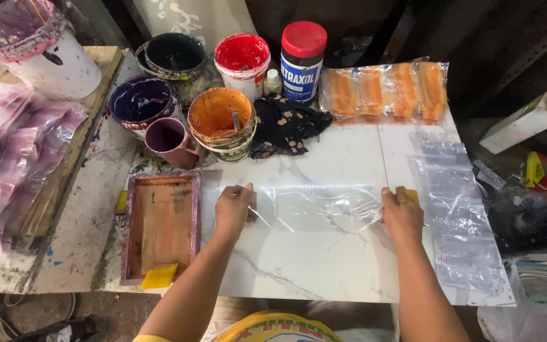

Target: The person wipes a white surface with a dark cloth, then places a clear plastic sheet over the area and smooths it out. Finally, they use a yellow sponge to wipe a rectangular wooden tray containing a brown substance.

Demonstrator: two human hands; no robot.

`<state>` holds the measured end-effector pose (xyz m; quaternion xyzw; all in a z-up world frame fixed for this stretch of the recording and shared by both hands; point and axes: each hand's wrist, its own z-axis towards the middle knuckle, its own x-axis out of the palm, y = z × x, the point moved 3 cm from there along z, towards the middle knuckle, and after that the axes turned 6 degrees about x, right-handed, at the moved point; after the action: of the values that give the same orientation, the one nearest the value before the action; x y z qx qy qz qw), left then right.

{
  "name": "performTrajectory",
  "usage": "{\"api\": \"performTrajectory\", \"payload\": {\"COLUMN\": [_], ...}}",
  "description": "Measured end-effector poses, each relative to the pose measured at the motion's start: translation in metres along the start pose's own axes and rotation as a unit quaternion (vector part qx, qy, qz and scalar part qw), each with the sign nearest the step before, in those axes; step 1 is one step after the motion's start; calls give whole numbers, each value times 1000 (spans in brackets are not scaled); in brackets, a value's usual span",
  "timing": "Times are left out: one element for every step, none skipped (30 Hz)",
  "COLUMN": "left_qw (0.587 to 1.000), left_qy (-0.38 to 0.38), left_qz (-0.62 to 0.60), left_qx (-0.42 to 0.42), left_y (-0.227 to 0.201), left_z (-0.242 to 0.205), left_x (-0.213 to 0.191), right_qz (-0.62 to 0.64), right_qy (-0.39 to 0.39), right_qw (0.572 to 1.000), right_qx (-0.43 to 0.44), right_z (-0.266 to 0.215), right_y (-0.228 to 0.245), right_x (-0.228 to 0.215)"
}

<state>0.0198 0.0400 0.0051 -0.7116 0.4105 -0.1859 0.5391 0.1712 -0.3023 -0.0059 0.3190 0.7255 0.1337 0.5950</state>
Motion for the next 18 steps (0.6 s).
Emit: {"api": "performTrajectory", "payload": {"left_qw": [1000,999,996,996,995,992,993,994,995,995,997,999,999,999,999,999,999,999], "left_qy": [1,12,22,23,27,30,29,27,25,25,25,25,25,27,28,27,21,14], "left_qz": [1,41,81,81,99,117,116,106,97,97,72,47,47,46,45,44,49,53], "left_qx": [-1,9,19,18,19,19,21,17,11,11,9,7,7,6,5,5,3,1], "left_y": [2,4,5,36,65,93,79,65,53,45,39,32,38,45,52,50,49,49], "left_z": [-1,-2,-2,15,35,54,45,36,25,21,17,13,17,22,27,27,26,26], "left_x": [-1,-1,-2,-1,-1,0,1,2,2,1,1,1,1,1,1,2,1,1], "right_qz": [0,-15,-31,-31,-52,-73,-72,-66,-61,-62,-53,-45,-46,-50,-54,-55,-59,-63], "right_qy": [0,-6,-13,-13,-32,-52,-53,-65,-74,-73,-85,-97,-97,-100,-102,-102,-107,-112], "right_qw": [1000,1000,999,999,998,996,996,996,995,995,995,994,994,994,993,993,992,991], "right_qx": [2,3,3,4,-3,-10,-12,-19,-26,-26,-24,-23,-22,-23,-24,-25,-26,-27], "right_z": [9,18,27,32,39,46,42,39,33,26,17,8,9,10,11,15,18,22], "right_y": [-12,-24,-36,-43,-47,-51,-50,-48,-49,-38,-30,-21,-21,-21,-21,-25,-30,-34], "right_x": [9,19,28,34,39,44,42,40,38,31,24,17,17,17,18,22,27,31]}}
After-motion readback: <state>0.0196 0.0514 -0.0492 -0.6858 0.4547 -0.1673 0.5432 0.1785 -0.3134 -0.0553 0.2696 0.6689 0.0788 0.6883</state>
